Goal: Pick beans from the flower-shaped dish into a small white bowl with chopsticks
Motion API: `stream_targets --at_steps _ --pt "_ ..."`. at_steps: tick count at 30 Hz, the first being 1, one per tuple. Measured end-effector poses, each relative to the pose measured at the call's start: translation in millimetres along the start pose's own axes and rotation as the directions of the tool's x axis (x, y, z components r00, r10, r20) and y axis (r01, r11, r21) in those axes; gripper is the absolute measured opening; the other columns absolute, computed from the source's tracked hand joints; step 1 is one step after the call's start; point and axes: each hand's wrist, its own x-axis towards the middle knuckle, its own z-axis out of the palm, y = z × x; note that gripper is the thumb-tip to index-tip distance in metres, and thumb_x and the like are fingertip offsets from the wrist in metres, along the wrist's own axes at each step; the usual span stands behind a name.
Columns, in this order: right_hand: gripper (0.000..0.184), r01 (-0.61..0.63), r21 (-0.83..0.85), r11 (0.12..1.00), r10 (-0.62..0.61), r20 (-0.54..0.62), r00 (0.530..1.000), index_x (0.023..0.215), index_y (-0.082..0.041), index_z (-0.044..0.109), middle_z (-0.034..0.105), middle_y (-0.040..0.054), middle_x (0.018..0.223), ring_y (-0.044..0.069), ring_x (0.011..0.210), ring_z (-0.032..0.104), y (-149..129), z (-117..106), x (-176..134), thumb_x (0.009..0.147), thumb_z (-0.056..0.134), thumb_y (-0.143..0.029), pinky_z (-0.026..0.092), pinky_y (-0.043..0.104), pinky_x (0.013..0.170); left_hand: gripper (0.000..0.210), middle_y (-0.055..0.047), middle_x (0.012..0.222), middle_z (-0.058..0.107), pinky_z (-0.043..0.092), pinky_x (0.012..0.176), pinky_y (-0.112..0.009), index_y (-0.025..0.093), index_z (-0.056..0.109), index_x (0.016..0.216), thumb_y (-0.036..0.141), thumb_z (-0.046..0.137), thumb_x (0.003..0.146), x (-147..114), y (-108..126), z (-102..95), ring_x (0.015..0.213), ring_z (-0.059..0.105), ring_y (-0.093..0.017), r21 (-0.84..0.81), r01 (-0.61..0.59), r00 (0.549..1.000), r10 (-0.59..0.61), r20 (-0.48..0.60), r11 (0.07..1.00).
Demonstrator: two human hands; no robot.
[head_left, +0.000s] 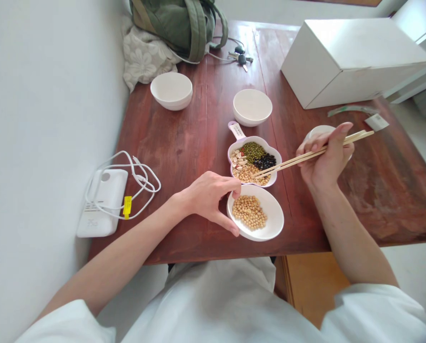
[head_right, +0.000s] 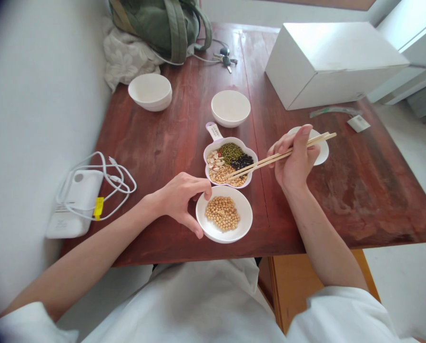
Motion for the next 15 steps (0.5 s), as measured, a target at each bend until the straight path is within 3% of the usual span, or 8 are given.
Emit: stream_targets --at_steps 5,11,15 --pt "0.066 0.028 -0.01 1.0 -0.028 -0.002 1.0 0.049 -0.024 0.053 0.043 -0.003 0.047 0.012 0.037 0.046 2.0 1.8 -2.0 0.097 0.063 -0.068 0.047 0.03 0.036 0.075 0.003 0.073 0.066 0.035 0.059 -0.027 0.021 0.056 0.087 0.09 0.075 0.064 -1.0 -0.1 -0.6 0.056 0.053 -0.012 -0.006 0.0 1.0 0.0 -0.008 1.0" --pt "0.063 0.034 -0.064 0.997 -0.03 0.064 0.997 0.051 -0.026 0.058 0.048 0.0003 0.049 0.017 0.04 0.053 5.3 1.8 -7.3 0.097 0.064 -0.069 0.045 0.035 0.037 0.075 0.002 0.071 0.064 0.034 0.058 -0.027 0.021 0.056 0.085 0.091 0.072 0.064 -0.8 1.0 -1.0 0.055 0.052 -0.012 0.004 0.014 1.0 -0.014 -0.003 1.0" --pt "0.066 0.056 -0.027 0.998 -0.053 0.081 0.995 0.05 -0.024 0.056 0.046 -0.001 0.048 0.015 0.038 0.049 6.6 3.0 -5.8 0.095 0.064 -0.071 0.042 0.034 0.035 0.074 0.003 0.07 0.063 0.034 0.058 -0.027 0.021 0.055 0.086 0.09 0.073 0.066 -0.7 1.0 -0.8 0.055 0.052 -0.012 0.008 -0.005 1.0 0.005 -0.014 1.0"
